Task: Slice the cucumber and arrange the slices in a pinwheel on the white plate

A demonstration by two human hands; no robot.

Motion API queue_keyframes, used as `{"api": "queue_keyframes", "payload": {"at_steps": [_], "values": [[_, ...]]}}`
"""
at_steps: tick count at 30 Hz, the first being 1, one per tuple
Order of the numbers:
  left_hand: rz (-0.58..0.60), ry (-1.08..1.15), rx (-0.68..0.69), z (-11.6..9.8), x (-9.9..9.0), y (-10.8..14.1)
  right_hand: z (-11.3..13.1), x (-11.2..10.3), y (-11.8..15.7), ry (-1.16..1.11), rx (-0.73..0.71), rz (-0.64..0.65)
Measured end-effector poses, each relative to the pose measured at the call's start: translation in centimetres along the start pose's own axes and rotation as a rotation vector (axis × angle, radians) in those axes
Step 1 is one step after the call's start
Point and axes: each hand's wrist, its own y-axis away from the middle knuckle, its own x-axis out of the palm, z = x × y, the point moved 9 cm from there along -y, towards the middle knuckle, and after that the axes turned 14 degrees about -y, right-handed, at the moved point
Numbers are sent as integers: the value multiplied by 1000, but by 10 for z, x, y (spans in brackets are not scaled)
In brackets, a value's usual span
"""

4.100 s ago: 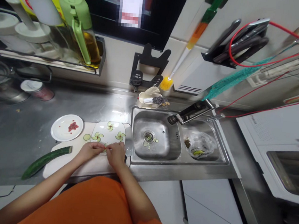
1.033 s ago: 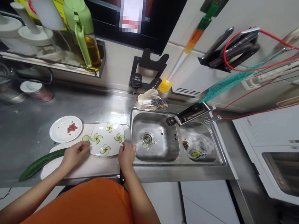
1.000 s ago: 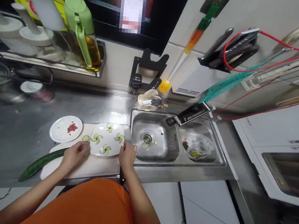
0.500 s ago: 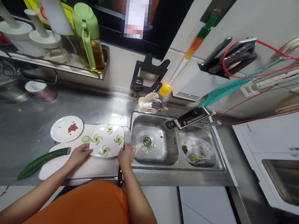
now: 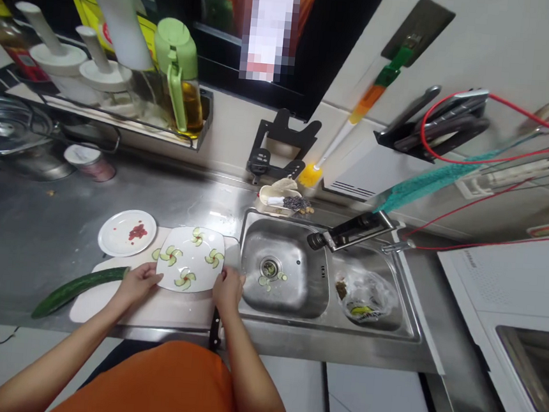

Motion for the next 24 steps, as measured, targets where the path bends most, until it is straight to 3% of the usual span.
{"api": "queue_keyframes", "payload": {"at_steps": [5, 18, 24], "values": [[-9, 27, 23, -7, -13, 5, 9, 2, -1, -39, -63, 26], [60, 111, -4, -7, -32, 9, 15, 15, 4, -176, -55, 24], [72, 127, 4, -11, -40, 11, 22, 15, 11, -360, -64, 9]]}}
